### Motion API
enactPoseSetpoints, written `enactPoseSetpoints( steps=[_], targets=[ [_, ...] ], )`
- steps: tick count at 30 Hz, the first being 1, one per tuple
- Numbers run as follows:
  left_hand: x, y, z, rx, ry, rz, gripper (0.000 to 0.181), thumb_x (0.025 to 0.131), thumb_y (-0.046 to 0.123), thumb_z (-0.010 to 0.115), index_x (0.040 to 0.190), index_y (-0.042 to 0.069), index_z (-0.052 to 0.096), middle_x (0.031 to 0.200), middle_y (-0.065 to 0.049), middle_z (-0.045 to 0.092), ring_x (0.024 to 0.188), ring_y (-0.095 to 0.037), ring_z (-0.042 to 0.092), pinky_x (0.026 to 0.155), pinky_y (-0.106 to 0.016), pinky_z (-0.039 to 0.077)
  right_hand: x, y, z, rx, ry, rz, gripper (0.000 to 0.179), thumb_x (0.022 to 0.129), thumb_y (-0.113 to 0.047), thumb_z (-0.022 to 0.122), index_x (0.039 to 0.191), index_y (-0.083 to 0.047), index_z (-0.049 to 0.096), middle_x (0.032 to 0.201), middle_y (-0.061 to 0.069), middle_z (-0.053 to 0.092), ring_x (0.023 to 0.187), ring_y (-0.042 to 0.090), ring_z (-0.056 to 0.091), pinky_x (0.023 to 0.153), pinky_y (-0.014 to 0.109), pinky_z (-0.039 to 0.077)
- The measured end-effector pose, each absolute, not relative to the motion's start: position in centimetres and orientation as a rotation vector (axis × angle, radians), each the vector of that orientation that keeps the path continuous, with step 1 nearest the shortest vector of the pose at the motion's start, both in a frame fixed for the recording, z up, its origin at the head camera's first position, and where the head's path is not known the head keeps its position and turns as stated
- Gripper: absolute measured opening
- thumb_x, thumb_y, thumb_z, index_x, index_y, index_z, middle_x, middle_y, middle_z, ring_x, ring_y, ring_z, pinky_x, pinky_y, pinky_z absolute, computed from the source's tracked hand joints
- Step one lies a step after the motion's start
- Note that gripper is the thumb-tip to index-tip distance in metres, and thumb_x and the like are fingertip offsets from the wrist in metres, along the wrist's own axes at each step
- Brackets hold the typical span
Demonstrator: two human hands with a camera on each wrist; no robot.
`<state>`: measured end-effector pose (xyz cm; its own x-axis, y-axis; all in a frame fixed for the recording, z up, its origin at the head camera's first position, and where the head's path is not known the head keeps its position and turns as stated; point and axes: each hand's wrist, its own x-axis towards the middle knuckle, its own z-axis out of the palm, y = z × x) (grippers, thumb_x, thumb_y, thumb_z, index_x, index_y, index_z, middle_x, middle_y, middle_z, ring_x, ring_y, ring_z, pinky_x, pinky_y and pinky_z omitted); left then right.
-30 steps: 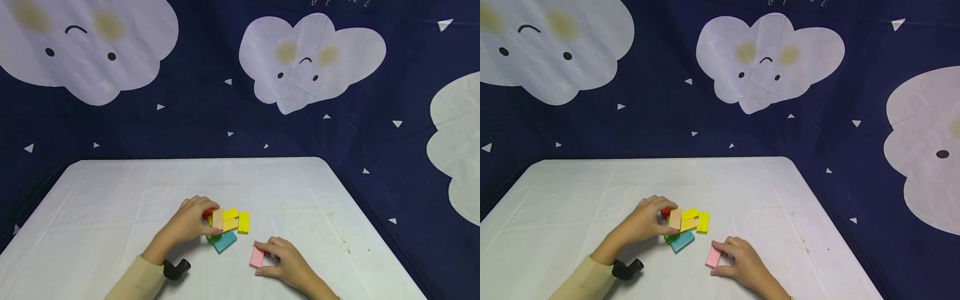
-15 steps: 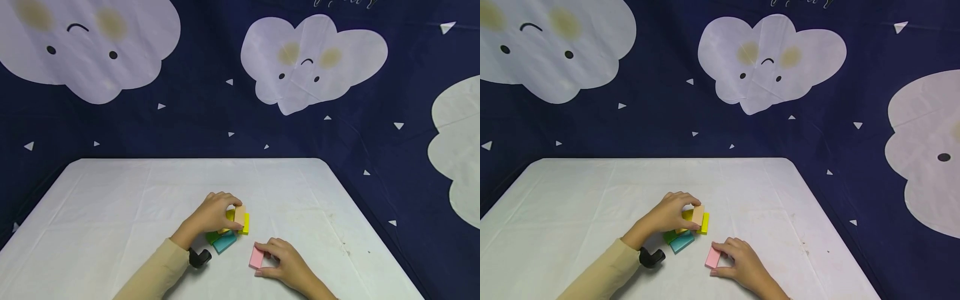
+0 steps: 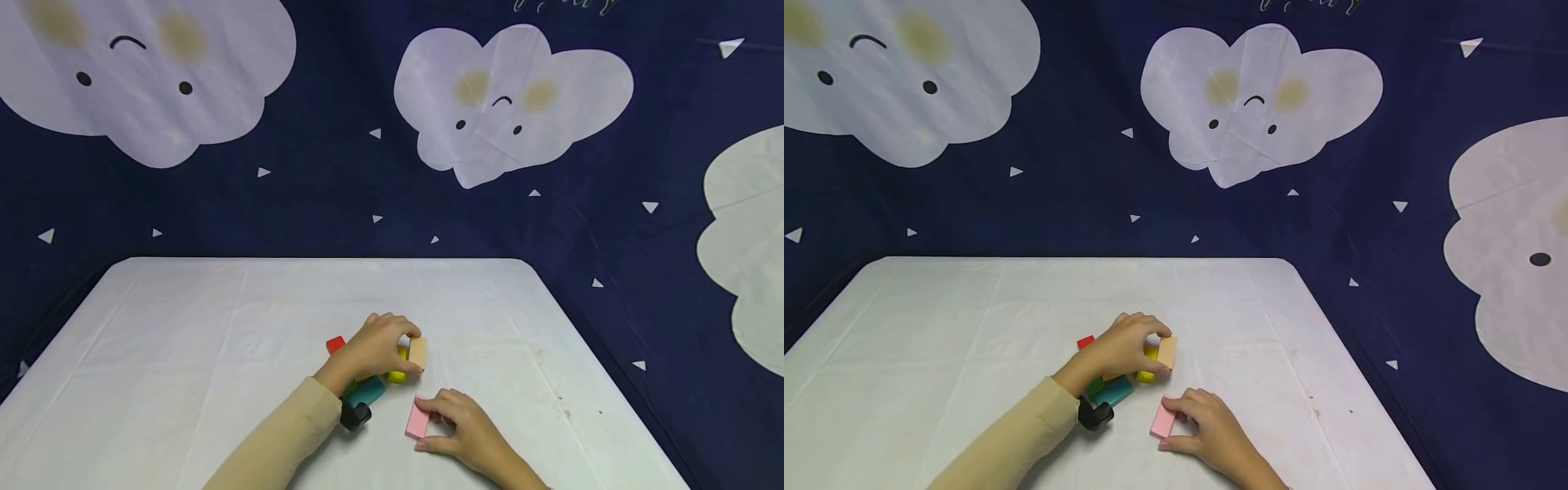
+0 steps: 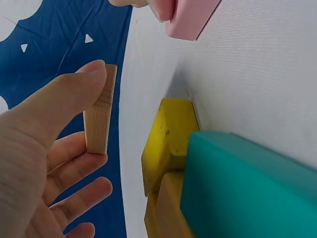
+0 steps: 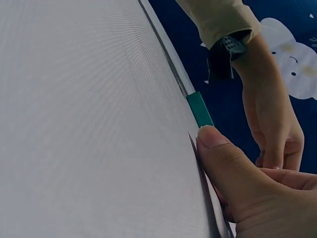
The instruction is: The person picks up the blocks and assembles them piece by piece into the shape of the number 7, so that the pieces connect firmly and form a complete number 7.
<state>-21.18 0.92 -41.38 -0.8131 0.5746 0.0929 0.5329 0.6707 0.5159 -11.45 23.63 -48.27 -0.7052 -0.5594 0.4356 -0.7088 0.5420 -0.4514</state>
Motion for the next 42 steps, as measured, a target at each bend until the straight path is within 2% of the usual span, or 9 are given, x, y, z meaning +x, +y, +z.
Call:
enactPoseSetpoints(
  steps=[3,10,16,35,42],
  targets=[
    [-21.5,1.4,-41.6,0.949,2.781,0.829,0.059,0.074,0.052,0.083,0.123,0.022,0.068,0.12,0.011,0.067,0.114,-0.012,0.054,0.099,-0.036,0.035,-11.4,23.6,-48.2,1.065,-2.543,0.911,0.058,0.075,-0.046,0.081,0.125,-0.02,0.069,0.086,-0.017,0.053,0.075,-0.001,0.045,0.068,0.012,0.037],
    [-21.9,2.4,-42.2,0.976,2.755,0.783,0.058,0.071,0.051,0.086,0.12,0.024,0.069,0.119,0.013,0.068,0.096,-0.008,0.046,0.091,-0.03,0.033,-11.5,23.5,-48.4,1.085,-2.513,0.915,0.057,0.074,-0.044,0.082,0.124,-0.02,0.069,0.085,-0.016,0.054,0.075,0.0,0.046,0.069,0.009,0.036],
    [-22.3,2.8,-42.6,0.988,2.746,0.726,0.058,0.071,0.053,0.085,0.119,0.025,0.069,0.116,0.013,0.069,0.09,-0.007,0.046,0.085,-0.029,0.032,-11.4,23.5,-48.5,1.059,-2.554,0.905,0.057,0.073,-0.047,0.082,0.123,-0.021,0.069,0.086,-0.018,0.055,0.076,-0.002,0.046,0.069,0.011,0.038],
    [-21.9,3.4,-43.5,0.922,2.717,0.665,0.063,0.066,0.055,0.087,0.12,0.026,0.07,0.121,0.012,0.068,0.096,-0.007,0.048,0.089,-0.03,0.032,-11.3,23.5,-48.3,1.067,-2.524,0.889,0.057,0.074,-0.046,0.082,0.123,-0.023,0.069,0.087,-0.018,0.055,0.077,-0.001,0.046,0.069,0.011,0.037],
    [-21.8,3.1,-43.7,0.94,2.706,0.694,0.057,0.073,0.056,0.082,0.121,0.027,0.07,0.121,0.011,0.067,0.101,-0.007,0.049,0.092,-0.031,0.034,-11.4,23.5,-48.4,1.061,-2.535,0.885,0.056,0.074,-0.047,0.082,0.123,-0.023,0.068,0.087,-0.018,0.055,0.077,-0.001,0.046,0.069,0.012,0.037]
  ],
)
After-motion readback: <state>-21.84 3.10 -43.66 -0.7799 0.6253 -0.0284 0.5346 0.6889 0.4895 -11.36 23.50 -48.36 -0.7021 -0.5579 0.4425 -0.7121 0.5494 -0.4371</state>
